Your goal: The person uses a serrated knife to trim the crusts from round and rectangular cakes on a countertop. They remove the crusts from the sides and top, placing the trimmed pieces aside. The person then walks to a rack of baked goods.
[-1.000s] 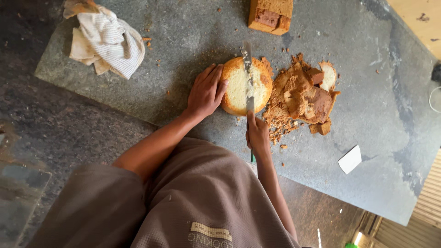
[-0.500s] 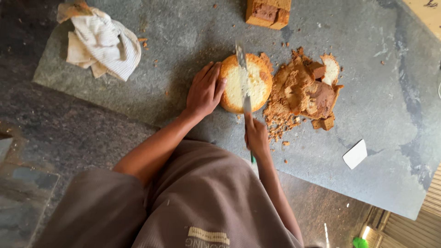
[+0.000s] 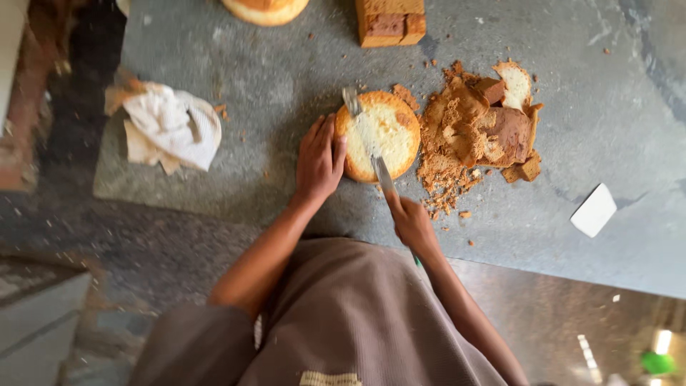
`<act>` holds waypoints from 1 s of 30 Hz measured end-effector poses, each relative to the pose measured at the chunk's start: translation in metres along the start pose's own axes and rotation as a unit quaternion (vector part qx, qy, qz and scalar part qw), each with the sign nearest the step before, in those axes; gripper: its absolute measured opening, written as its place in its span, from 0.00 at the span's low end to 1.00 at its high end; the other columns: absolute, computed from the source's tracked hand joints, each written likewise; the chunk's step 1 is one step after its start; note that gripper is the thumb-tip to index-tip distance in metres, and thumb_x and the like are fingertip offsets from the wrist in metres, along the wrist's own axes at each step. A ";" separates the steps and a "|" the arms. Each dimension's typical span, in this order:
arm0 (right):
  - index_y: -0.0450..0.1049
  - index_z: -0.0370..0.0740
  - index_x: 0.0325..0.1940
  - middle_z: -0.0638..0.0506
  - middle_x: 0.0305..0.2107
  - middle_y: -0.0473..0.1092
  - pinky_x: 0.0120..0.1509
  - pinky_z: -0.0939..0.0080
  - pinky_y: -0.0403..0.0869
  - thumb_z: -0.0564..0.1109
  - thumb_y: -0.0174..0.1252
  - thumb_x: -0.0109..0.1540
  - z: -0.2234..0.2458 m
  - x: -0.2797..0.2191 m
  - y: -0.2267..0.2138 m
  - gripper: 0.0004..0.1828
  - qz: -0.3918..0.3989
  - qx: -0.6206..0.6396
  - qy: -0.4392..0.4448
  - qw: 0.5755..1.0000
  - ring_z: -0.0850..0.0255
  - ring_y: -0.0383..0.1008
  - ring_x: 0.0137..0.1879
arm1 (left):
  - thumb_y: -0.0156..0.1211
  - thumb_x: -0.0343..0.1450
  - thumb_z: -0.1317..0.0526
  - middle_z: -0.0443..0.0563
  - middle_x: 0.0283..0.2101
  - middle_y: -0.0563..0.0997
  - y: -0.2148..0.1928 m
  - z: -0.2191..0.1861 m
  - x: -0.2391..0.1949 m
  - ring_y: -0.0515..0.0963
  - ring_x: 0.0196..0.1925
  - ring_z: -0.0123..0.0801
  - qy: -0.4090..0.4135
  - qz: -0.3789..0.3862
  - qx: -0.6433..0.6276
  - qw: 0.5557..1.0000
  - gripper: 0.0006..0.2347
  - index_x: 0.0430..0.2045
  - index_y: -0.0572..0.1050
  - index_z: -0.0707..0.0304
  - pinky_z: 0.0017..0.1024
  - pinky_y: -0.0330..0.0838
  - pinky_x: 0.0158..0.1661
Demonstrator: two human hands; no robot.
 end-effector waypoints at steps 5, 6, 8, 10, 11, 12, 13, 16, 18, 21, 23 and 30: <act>0.72 0.33 0.23 0.48 0.14 0.62 0.29 0.50 0.65 0.68 0.51 0.67 -0.002 -0.028 -0.004 0.35 0.000 0.007 0.029 1.000 0.61 0.62 0.23 | 0.46 0.80 0.56 0.75 0.63 0.73 -0.003 -0.004 0.003 0.71 0.66 0.63 0.005 -0.023 -0.012 1.000 0.21 0.62 0.68 0.79 0.48 0.63 0.65; 0.71 0.34 0.24 0.47 0.14 0.63 0.29 0.50 0.66 0.68 0.50 0.66 0.006 -0.020 -0.002 0.34 0.005 0.016 0.025 1.000 0.60 0.63 0.22 | 0.46 0.80 0.55 0.76 0.63 0.72 -0.003 -0.005 0.004 0.71 0.66 0.63 0.001 -0.015 -0.012 1.000 0.21 0.62 0.68 0.79 0.48 0.63 0.65; 0.72 0.33 0.25 0.47 0.13 0.64 0.30 0.50 0.67 0.68 0.50 0.67 0.026 0.002 0.001 0.35 0.000 0.012 -0.005 1.000 0.58 0.66 0.22 | 0.46 0.80 0.55 0.76 0.63 0.72 -0.003 -0.007 0.004 0.70 0.66 0.63 -0.011 0.003 -0.014 1.000 0.22 0.62 0.68 0.78 0.48 0.63 0.65; 0.74 0.31 0.26 0.46 0.13 0.66 0.32 0.51 0.67 0.69 0.50 0.68 0.035 0.013 0.004 0.37 -0.016 -0.019 -0.038 0.999 0.58 0.68 0.22 | 0.45 0.81 0.54 0.76 0.63 0.71 -0.003 -0.007 0.004 0.70 0.67 0.64 0.002 0.003 -0.017 1.000 0.22 0.62 0.67 0.78 0.48 0.63 0.66; 0.75 0.32 0.28 0.45 0.14 0.67 0.31 0.50 0.67 0.69 0.50 0.68 0.035 0.017 0.006 0.36 -0.004 -0.005 -0.034 0.999 0.58 0.68 0.22 | 0.44 0.81 0.54 0.76 0.64 0.71 -0.003 -0.005 0.004 0.69 0.67 0.64 0.002 0.009 -0.021 1.000 0.22 0.62 0.67 0.79 0.48 0.63 0.66; 0.76 0.33 0.30 0.44 0.15 0.67 0.31 0.50 0.68 0.69 0.49 0.67 0.030 0.016 0.003 0.35 0.007 0.008 -0.030 1.000 0.58 0.68 0.23 | 0.44 0.81 0.54 0.76 0.64 0.71 -0.001 -0.005 0.002 0.69 0.67 0.65 0.004 0.013 -0.018 1.000 0.22 0.62 0.67 0.78 0.49 0.63 0.66; 0.77 0.34 0.33 0.44 0.16 0.68 0.31 0.49 0.68 0.68 0.49 0.67 0.023 0.011 0.001 0.33 0.018 0.021 -0.026 0.999 0.58 0.68 0.23 | 0.44 0.81 0.53 0.76 0.64 0.71 0.001 -0.004 0.003 0.69 0.67 0.65 0.005 0.017 -0.015 1.000 0.22 0.62 0.68 0.78 0.49 0.63 0.65; 0.81 0.41 0.38 0.47 0.20 0.74 0.33 0.50 0.72 0.69 0.48 0.65 -0.006 -0.008 -0.009 0.31 0.037 -0.013 0.009 0.999 0.57 0.72 0.24 | 0.42 0.82 0.53 0.76 0.64 0.71 0.007 0.002 0.004 0.69 0.68 0.65 0.003 0.019 -0.004 1.000 0.23 0.63 0.68 0.77 0.49 0.62 0.66; 0.81 0.43 0.42 0.46 0.19 0.74 0.33 0.50 0.72 0.69 0.49 0.64 -0.023 -0.026 -0.013 0.29 0.029 -0.005 0.000 1.000 0.58 0.73 0.26 | 0.42 0.82 0.52 0.76 0.65 0.71 0.007 0.003 -0.005 0.69 0.68 0.64 -0.010 0.022 -0.003 1.000 0.23 0.64 0.66 0.77 0.49 0.62 0.67; 0.81 0.41 0.39 0.46 0.19 0.73 0.34 0.50 0.72 0.69 0.49 0.66 -0.013 -0.017 -0.019 0.31 0.047 -0.036 0.000 0.998 0.58 0.73 0.26 | 0.42 0.82 0.50 0.77 0.66 0.69 0.007 0.002 0.003 0.69 0.68 0.63 -0.029 0.014 -0.013 0.999 0.26 0.68 0.61 0.76 0.48 0.63 0.66; 0.81 0.38 0.36 0.46 0.19 0.72 0.33 0.49 0.71 0.69 0.47 0.68 0.002 -0.006 -0.017 0.33 0.056 -0.052 -0.010 0.997 0.57 0.72 0.26 | 0.43 0.81 0.49 0.77 0.66 0.68 0.007 0.000 0.004 0.69 0.68 0.62 -0.044 0.016 -0.024 0.999 0.29 0.71 0.55 0.77 0.47 0.64 0.65; 0.80 0.39 0.35 0.46 0.19 0.70 0.31 0.46 0.70 0.68 0.45 0.69 0.006 0.006 -0.003 0.33 0.079 -0.041 -0.039 0.995 0.54 0.70 0.24 | 0.45 0.81 0.50 0.77 0.72 0.60 0.010 0.002 -0.002 0.64 0.73 0.64 -0.047 0.014 -0.019 0.999 0.31 0.73 0.46 0.78 0.47 0.61 0.68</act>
Point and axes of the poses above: each hand's wrist, its own x-axis towards the middle knuckle, its own y-axis out of the palm, z = x × y, the point moved 3 cm from there along x, towards the middle knuckle
